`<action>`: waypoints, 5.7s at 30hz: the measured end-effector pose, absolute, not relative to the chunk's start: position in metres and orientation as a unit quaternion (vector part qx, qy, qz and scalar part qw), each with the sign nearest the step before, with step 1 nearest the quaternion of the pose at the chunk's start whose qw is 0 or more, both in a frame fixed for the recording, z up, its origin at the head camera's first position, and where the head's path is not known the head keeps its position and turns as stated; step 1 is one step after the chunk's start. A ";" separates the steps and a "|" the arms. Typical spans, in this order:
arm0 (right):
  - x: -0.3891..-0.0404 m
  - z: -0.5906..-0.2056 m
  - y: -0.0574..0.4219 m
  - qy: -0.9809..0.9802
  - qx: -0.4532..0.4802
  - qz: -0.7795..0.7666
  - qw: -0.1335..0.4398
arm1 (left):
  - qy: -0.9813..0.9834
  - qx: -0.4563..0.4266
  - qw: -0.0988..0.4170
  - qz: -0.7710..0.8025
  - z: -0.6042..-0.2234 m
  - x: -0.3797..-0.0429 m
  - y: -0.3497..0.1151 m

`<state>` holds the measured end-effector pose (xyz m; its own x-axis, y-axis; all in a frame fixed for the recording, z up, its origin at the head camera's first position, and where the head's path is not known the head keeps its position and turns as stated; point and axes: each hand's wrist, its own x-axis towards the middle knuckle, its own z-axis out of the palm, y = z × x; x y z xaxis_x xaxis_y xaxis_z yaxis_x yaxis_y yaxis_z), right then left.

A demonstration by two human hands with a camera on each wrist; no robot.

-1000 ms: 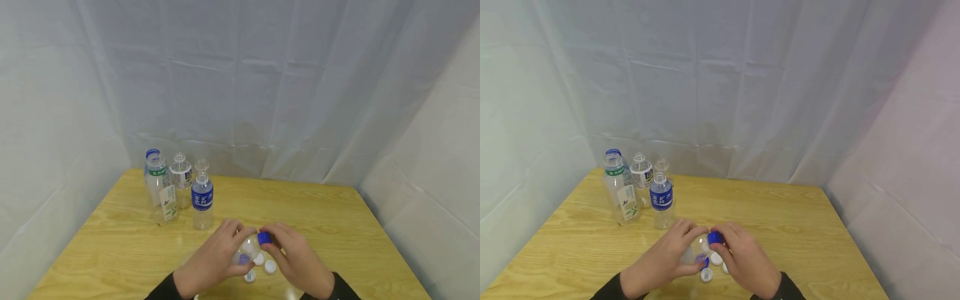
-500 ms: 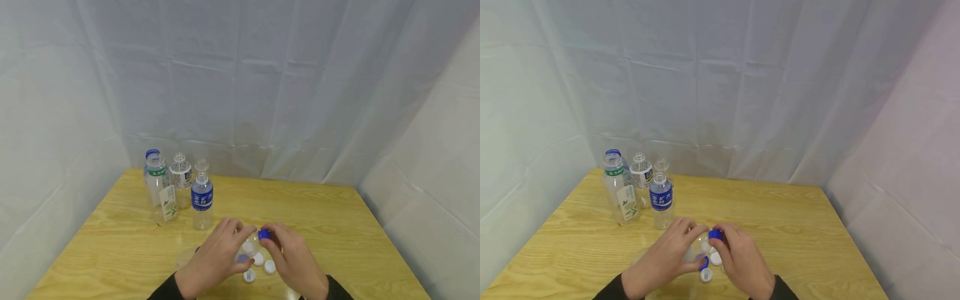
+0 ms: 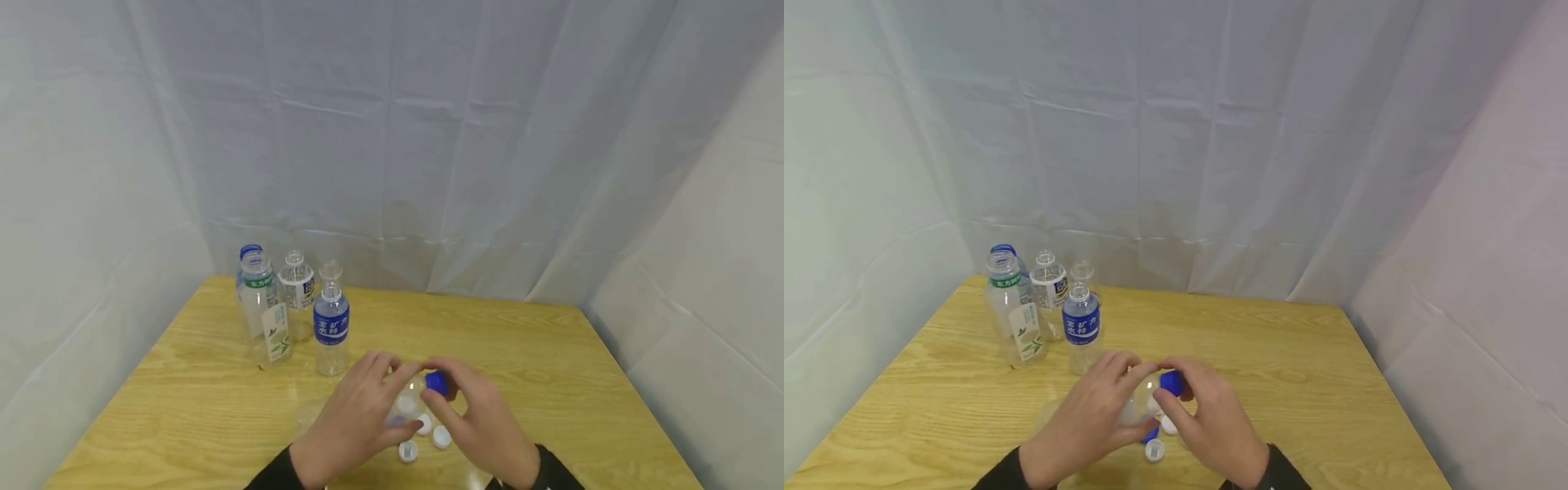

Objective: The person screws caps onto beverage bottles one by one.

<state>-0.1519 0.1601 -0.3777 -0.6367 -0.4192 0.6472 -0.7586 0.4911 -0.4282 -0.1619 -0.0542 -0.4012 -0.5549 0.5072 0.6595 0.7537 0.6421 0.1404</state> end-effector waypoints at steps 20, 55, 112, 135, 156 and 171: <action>-0.179 -0.335 0.206 -0.840 0.294 0.331 0.314 | -0.860 -0.346 0.302 -0.222 -0.399 -0.162 -0.062; -0.286 -0.324 0.331 -0.920 0.110 0.241 0.289 | -0.889 -0.295 0.283 -0.207 -0.412 -0.165 -0.096; -0.294 -0.336 0.363 -0.925 0.082 0.150 0.340 | -0.905 -0.274 0.251 -0.208 -0.422 -0.172 -0.098; -0.232 -0.343 0.249 -0.892 0.289 0.206 0.281 | -0.905 -0.276 0.246 -0.212 -0.419 -0.169 -0.097; -0.188 -0.371 0.201 -0.880 0.340 0.249 0.220 | -0.897 -0.257 0.279 -0.228 -0.418 -0.171 -0.095; -0.182 -0.396 0.192 -0.893 0.331 0.253 0.173 | -0.871 -0.204 0.361 -0.263 -0.418 -0.184 -0.100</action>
